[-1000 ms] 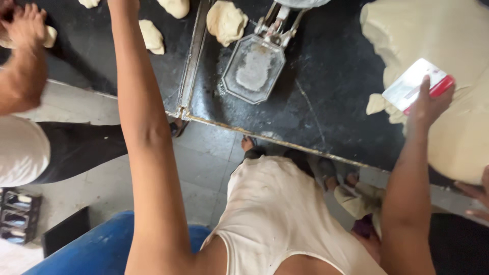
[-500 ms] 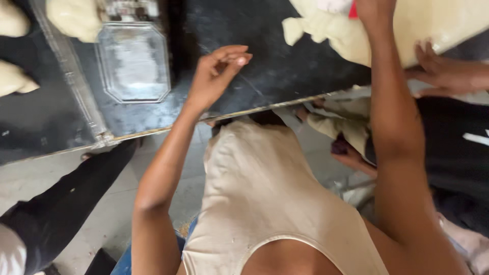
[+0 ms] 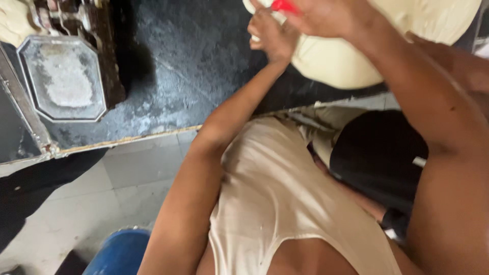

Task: The person shapes pieces of dough by hand and places them into a metal mold on a production table, while using a scraper to portion larger masses of dough.

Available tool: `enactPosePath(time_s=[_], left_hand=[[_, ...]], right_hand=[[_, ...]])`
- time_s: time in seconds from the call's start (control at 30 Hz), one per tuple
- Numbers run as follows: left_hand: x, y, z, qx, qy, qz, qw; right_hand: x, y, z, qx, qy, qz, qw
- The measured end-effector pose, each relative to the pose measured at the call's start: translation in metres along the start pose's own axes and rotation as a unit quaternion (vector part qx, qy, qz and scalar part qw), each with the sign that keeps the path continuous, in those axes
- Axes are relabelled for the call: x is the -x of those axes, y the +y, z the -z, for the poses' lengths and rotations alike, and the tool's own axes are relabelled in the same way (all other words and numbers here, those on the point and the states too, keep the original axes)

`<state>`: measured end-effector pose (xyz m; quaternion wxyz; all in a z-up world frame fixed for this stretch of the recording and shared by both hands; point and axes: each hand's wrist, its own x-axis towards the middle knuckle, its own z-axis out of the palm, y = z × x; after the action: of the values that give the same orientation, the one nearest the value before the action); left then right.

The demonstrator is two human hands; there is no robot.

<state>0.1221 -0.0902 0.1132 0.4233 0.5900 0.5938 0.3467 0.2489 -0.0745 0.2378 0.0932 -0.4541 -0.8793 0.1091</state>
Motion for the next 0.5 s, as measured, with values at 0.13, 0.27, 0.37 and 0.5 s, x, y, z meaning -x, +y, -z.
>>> enactPosePath(time_s=[0.13, 0.27, 0.37, 0.5], left_hand=[[-0.008, -0.026, 0.036, 0.365, -0.127, 0.165, 0.908], [0.004, -0.048, 0.04, 0.436, -0.111, 0.198, 0.871], [0.008, -0.054, 0.032, 0.428, -0.098, 0.219, 0.871], [0.009, -0.055, 0.04, 0.446, -0.118, 0.164, 0.872]], right_hand=[[-0.026, -0.019, -0.007, 0.134, -0.027, -0.022, 0.99], [-0.06, -0.024, -0.051, 0.125, -0.022, -0.033, 0.991], [-0.062, -0.017, -0.068, 0.152, 0.027, -0.003, 0.988], [-0.068, 0.003, -0.092, 0.15, 0.03, -0.048, 0.987]])
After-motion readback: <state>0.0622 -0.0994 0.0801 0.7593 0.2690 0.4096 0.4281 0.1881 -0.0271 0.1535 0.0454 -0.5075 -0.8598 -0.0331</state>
